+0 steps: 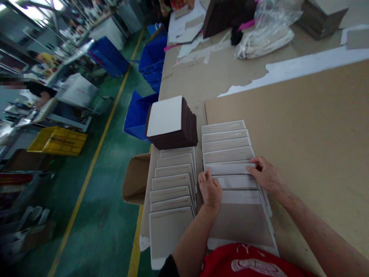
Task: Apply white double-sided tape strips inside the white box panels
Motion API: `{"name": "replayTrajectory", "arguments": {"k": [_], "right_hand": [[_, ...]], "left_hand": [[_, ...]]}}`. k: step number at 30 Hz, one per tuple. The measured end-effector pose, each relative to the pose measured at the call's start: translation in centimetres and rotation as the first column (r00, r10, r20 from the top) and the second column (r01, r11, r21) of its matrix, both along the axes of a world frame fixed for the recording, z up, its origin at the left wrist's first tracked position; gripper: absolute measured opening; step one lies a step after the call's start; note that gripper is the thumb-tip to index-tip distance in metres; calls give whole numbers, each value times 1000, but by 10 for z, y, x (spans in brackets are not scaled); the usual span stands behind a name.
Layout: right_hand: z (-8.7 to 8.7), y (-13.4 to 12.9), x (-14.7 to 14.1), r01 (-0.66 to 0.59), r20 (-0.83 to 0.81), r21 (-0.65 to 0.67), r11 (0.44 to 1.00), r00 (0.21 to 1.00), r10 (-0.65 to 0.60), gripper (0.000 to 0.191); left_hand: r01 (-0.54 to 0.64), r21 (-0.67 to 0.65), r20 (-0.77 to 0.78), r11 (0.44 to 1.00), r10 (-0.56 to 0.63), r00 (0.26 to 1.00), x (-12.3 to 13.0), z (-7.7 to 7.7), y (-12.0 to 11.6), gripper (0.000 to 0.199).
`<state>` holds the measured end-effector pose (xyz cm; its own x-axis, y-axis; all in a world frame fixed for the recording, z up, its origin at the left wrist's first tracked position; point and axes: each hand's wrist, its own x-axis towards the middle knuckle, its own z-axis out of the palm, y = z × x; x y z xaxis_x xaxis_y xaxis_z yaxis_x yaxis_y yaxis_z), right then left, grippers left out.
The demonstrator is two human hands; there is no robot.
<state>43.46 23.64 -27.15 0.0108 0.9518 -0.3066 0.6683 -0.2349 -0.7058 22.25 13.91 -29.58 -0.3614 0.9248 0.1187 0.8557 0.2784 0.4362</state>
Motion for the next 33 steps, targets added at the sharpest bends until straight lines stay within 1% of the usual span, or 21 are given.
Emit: {"name": "replayTrajectory", "arguments": {"k": [5, 11, 16, 19, 22, 23, 24, 26, 28, 29, 30, 31, 33], "right_hand": [[-8, 7, -3, 42, 85, 1, 999, 995, -42, 41], [-16, 8, -4, 22, 159, 26, 999, 987, -26, 40], [-21, 10, -5, 13, 175, 24, 1000, 984, -17, 35], [-20, 10, -2, 19, 208, 44, 999, 978, -27, 35], [-11, 5, -2, 23, 294, 145, 989, 954, -65, 29], [-7, 3, -4, 23, 294, 185, 982, 953, -78, 29], [-3, -1, -9, 20, 262, 216, 976, 962, -78, 29], [2, -9, -22, -20, 109, 221, 975, 994, -4, 31], [1, -15, -38, -94, -63, 143, 985, 993, 104, 34], [-1, -17, -43, -119, -116, 95, 988, 985, 129, 34], [-5, -17, -47, -120, -140, 54, 991, 982, 127, 34], [-9, -16, -48, -92, -136, 25, 995, 986, 95, 33], [-16, -13, -41, 4, -97, 18, 1000, 995, -2, 33]], "left_hand": [[3, 10, -31, 1000, -3, 1000, 0, 2, 1, 54], [-1, 15, -48, 1000, 2, 999, 1, 0, 2, 55], [1, 18, -39, 1000, 0, 999, 1, 0, 1, 55], [2, 21, -29, 1000, -2, 1000, 1, 0, 2, 55], [10, 23, -22, 1000, -10, 1000, 0, -2, 1, 55], [9, 20, -22, 1000, -8, 1000, 0, -2, 1, 55], [5, 18, -24, 1000, -5, 1000, 0, -3, 1, 54], [-3, 16, -33, 1000, 3, 999, 0, -3, 1, 53], [-1, 24, -43, 1000, 2, 999, -1, -3, 0, 53], [1, 32, -49, 999, 1, 999, -2, -3, 0, 53], [1, 43, -54, 999, 1, 999, -3, -4, 0, 52], [1, 54, -61, 999, 3, 998, -4, -4, 1, 51], [-1, 84, -71, 996, 7, 997, -6, -5, 3, 49]]}}
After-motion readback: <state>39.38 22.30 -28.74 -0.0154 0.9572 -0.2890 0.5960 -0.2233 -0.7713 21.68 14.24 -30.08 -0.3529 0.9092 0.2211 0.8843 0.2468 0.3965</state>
